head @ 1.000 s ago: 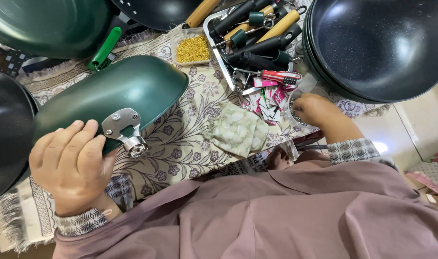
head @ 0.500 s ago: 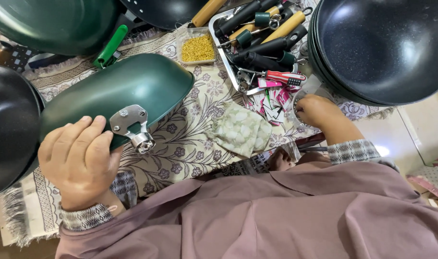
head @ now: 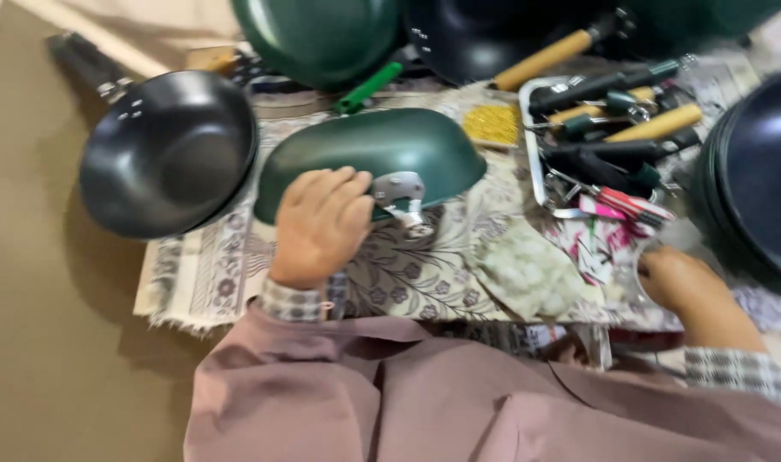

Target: Attaching metal handle brackets to woks using a fastening tool.

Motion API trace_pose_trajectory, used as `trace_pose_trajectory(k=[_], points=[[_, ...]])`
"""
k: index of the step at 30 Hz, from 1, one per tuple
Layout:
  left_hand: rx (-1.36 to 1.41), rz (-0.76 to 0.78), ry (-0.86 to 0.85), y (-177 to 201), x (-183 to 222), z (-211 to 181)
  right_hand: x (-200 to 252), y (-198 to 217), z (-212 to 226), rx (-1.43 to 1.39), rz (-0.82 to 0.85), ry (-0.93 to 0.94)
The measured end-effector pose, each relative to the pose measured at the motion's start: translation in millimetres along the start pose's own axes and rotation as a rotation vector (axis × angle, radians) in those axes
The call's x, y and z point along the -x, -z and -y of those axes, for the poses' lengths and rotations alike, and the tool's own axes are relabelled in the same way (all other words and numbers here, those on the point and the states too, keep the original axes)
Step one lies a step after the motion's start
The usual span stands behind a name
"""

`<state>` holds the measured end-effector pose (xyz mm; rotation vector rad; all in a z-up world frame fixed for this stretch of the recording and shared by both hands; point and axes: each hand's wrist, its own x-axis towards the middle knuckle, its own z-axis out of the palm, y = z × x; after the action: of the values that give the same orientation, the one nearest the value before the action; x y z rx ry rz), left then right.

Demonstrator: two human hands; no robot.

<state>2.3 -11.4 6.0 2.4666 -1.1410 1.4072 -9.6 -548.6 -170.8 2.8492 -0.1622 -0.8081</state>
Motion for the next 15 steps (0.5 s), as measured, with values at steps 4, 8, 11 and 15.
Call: trace_pose_trajectory(k=[4, 8, 11, 15], points=[[0.028, -0.046, 0.015, -2.6, -3.4, -3.0, 13.3, 17.2, 11.3, -0.051, -0.005, -0.034], [0.026, -0.039, -0.014, -2.5, -8.6, -6.8, -3.1, 7.8, -7.2, 0.000, -0.007, -0.076], [0.054, -0.055, -0.037, -5.9, -8.2, -7.6, 30.7, 43.2, -2.5, -0.014, -0.049, -0.131], [0.063, -0.103, -0.073, -7.5, -12.5, -14.1, 62.6, 52.5, -9.2, -0.216, -0.451, -0.093]])
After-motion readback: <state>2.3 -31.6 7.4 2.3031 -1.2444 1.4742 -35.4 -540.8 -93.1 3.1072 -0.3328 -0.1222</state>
